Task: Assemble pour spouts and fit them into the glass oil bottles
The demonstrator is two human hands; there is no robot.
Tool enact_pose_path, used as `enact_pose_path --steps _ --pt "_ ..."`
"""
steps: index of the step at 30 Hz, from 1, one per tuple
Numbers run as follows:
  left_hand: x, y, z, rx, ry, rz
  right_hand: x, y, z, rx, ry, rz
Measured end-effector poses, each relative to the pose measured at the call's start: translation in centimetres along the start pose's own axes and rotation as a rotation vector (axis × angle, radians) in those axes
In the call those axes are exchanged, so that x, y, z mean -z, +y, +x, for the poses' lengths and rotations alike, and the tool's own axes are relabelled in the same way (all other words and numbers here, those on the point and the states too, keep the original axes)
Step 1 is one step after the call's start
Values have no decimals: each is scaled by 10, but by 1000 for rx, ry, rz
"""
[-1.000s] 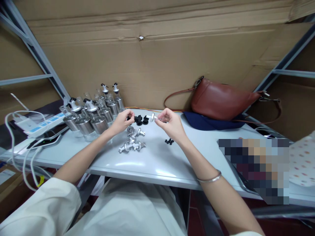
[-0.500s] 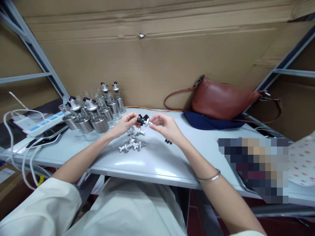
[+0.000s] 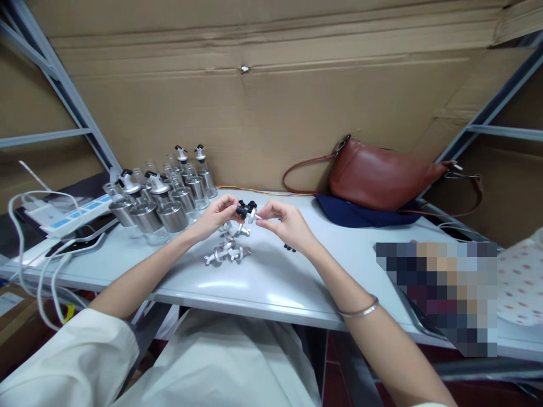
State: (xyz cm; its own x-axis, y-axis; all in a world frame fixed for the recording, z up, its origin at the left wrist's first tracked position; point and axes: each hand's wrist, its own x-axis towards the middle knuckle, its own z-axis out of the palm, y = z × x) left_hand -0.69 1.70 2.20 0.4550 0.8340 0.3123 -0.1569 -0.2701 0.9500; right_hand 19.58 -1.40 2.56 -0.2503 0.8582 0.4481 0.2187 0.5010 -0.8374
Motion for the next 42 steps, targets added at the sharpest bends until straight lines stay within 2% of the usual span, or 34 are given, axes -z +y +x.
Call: enact_pose_path --steps 6,13,18,24,26,30,32,36,38,42 --pt "-3 0 -1 4 -28 9 -1 -1 0 -1 64 -33" --pt "-4 0 -3 -3 -73 9 -1 -2 0 -11 63 -24" --pt "-4 -4 -2 -35 -83 40 -1 -2 0 -62 43 46" --pt "-6 -5 -3 -78 -42 69 -1 -2 0 -135 -41 181" --pt "-8 -4 -4 -74 -45 62 -1 -1 0 -76 -17 129" --pt "-14 -5 -6 -47 -56 56 1 1 2 98 145 -212" --pt "-16 -5 -7 -40 -48 42 1 1 2 42 113 -241" --pt "-16 -3 -9 -65 -24 5 -1 -1 0 -135 -23 16" --pt "-16 -3 -10 -81 -21 8 -2 -1 -1 -156 -31 62" --pt "-16 -6 -10 -112 -41 30 -4 1 -2 -170 -46 11"
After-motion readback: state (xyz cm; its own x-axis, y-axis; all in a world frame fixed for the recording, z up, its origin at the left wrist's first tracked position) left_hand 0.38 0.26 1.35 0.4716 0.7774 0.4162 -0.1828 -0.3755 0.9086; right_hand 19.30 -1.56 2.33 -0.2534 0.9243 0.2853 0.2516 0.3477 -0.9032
